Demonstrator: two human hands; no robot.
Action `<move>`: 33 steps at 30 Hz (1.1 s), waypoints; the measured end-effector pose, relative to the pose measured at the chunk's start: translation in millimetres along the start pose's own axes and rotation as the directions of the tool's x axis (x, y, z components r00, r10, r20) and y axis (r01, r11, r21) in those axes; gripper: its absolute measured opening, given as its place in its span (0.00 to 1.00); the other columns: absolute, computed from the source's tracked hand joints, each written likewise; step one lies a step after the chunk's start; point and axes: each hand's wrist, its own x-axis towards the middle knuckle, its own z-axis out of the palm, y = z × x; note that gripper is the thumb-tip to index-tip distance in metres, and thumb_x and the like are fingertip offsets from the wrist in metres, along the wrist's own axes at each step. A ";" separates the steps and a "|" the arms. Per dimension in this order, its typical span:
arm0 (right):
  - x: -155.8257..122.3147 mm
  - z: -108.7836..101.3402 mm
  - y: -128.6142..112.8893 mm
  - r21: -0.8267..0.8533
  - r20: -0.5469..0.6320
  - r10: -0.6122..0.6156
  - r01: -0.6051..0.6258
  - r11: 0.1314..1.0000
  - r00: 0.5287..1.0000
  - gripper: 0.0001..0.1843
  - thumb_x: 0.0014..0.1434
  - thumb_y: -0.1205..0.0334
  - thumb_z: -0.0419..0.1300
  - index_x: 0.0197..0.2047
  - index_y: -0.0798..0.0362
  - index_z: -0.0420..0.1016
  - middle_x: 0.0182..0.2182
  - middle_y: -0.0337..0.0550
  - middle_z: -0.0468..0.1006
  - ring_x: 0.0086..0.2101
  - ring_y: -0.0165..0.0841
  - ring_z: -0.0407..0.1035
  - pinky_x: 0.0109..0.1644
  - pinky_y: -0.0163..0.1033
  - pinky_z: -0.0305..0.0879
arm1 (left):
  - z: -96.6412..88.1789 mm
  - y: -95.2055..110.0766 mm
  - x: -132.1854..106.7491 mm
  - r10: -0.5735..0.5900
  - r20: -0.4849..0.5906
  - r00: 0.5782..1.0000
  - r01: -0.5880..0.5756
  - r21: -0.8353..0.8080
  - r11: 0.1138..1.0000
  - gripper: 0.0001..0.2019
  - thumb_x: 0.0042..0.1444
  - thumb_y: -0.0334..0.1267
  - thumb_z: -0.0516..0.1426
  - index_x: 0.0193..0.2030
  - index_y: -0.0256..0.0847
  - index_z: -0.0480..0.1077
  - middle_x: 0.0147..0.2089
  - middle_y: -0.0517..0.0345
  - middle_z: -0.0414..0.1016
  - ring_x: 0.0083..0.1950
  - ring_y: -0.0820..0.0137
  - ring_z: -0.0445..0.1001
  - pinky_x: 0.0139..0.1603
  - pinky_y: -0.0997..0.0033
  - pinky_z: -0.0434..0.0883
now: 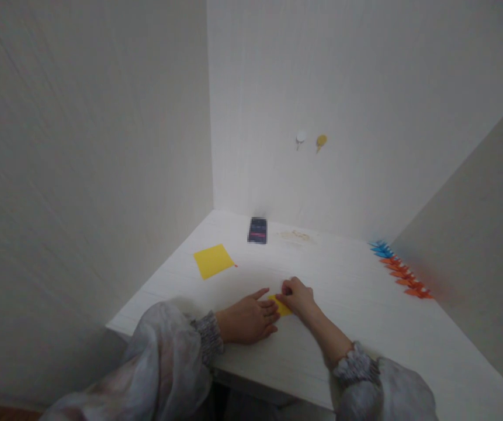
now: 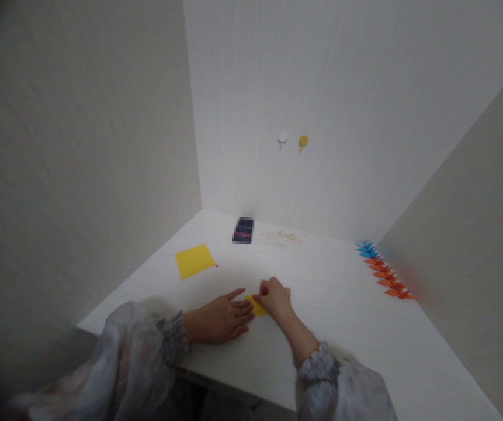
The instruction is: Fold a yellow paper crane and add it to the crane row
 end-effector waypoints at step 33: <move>-21.0 -17.7 16.7 0.407 0.035 -0.353 0.309 0.859 0.935 0.07 0.40 0.63 0.64 0.24 0.52 0.69 0.29 0.38 0.67 0.32 0.33 0.62 0.36 0.37 0.58 | 18.5 -52.6 27.3 -0.344 0.137 0.929 0.320 -0.765 0.559 0.11 0.39 0.37 0.61 0.31 0.36 0.67 0.36 0.59 0.63 0.35 0.75 0.63 0.36 0.75 0.63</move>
